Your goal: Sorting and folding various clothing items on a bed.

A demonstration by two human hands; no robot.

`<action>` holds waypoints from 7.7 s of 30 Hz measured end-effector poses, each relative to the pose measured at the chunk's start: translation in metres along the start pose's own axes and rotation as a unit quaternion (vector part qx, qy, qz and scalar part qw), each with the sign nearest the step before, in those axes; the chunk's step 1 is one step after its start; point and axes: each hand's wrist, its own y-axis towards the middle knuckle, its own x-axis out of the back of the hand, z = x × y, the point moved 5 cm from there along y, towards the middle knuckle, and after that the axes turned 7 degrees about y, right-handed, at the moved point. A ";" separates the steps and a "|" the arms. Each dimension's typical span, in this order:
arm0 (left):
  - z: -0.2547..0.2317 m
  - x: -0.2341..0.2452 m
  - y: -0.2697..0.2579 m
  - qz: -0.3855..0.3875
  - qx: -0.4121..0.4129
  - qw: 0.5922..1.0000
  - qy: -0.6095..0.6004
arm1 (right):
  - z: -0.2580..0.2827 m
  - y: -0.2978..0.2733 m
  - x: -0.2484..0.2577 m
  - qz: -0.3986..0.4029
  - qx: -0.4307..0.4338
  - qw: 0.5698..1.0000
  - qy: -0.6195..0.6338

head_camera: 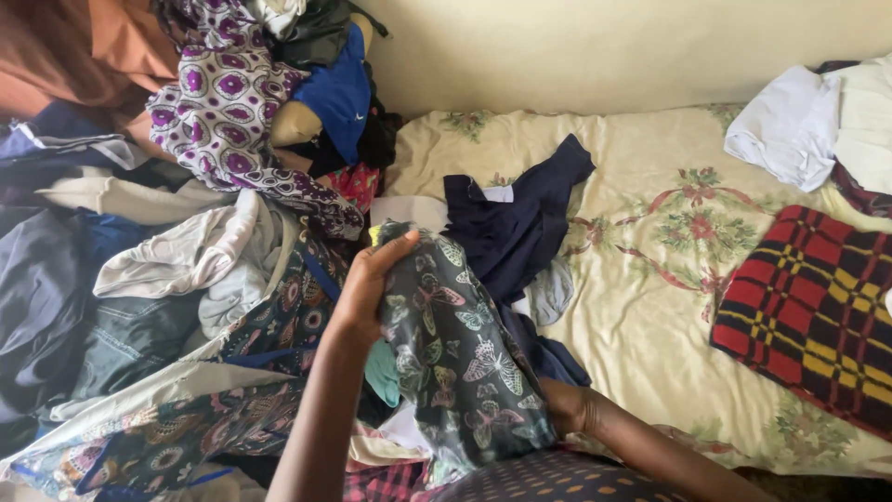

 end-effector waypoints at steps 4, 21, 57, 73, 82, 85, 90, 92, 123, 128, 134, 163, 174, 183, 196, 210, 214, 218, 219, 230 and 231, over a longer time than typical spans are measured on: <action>0.040 0.028 0.021 -0.090 -0.035 0.990 0.099 | -0.009 0.011 0.010 0.041 -0.058 0.991 -0.111; 0.134 0.023 -0.040 0.175 -0.046 0.968 -0.175 | 0.123 0.011 -0.118 0.074 0.128 0.986 -0.074; -0.154 0.275 -0.197 -0.393 -0.383 0.835 0.052 | 0.126 0.271 -0.500 0.111 0.429 0.683 -0.581; -0.118 0.401 -0.100 -0.563 -0.045 0.547 0.618 | 0.018 0.371 -0.430 -0.013 0.452 0.336 -0.827; -0.134 0.382 -0.114 -0.539 -0.091 0.558 0.624 | 0.011 0.374 -0.429 -0.054 0.510 0.365 -0.777; -0.101 0.432 -0.107 -0.511 -0.117 0.648 0.552 | 0.000 0.355 -0.394 -0.002 0.555 0.369 -0.746; -0.023 0.482 -0.091 -0.426 -0.117 0.766 0.467 | 0.013 0.202 -0.282 0.103 0.468 0.409 -0.777; 0.016 0.482 -0.110 -0.393 -0.126 0.801 0.434 | 0.017 0.135 -0.219 0.093 0.446 0.443 -0.772; 0.123 0.012 -0.085 -0.055 -0.056 0.855 0.513 | 0.124 0.029 0.016 -0.338 0.307 0.645 -0.612; 0.138 0.013 -0.092 -0.066 -0.032 0.875 0.479 | 0.152 0.095 0.075 -0.335 0.325 0.655 -0.594; 0.119 0.003 -0.085 -0.079 -0.040 0.908 0.410 | 0.183 0.157 0.111 -0.348 0.197 0.886 -0.234; 0.155 -0.009 0.059 -0.036 -0.047 0.949 0.310 | 0.064 -0.057 -0.110 -0.103 0.332 0.900 -0.262; 0.391 0.095 0.144 -0.104 0.205 0.954 0.191 | 0.011 -0.048 -0.131 0.059 0.222 0.891 -0.393; 0.208 0.017 0.107 -0.073 0.039 0.994 0.077 | 0.060 -0.058 -0.067 -0.160 0.275 0.912 -0.259; 0.070 -0.015 0.022 0.006 -0.010 0.997 -0.070 | 0.105 -0.040 0.005 -0.203 0.303 0.907 0.209; -0.002 -0.005 -0.022 -0.042 -0.122 0.981 -0.145 | 0.173 -0.163 -0.138 -0.069 0.521 0.845 -0.100; 0.032 0.014 0.008 -0.027 -0.118 0.988 -0.096 | 0.169 -0.164 -0.145 -0.131 0.469 0.804 -0.341; 0.018 0.002 0.003 -0.061 -0.133 0.988 -0.045 | 0.171 -0.174 -0.089 -0.223 0.444 0.778 -0.384; 0.013 0.001 0.000 -0.059 -0.139 0.987 -0.059 | 0.170 -0.180 -0.098 -0.200 0.461 0.792 -0.347; 0.015 0.010 0.005 -0.071 -0.113 0.990 -0.051 | 0.170 -0.198 -0.078 -0.242 0.446 0.805 -0.307; 0.019 0.015 0.008 -0.081 -0.100 0.990 -0.055 | 0.169 -0.199 -0.093 -0.243 0.442 0.807 -0.308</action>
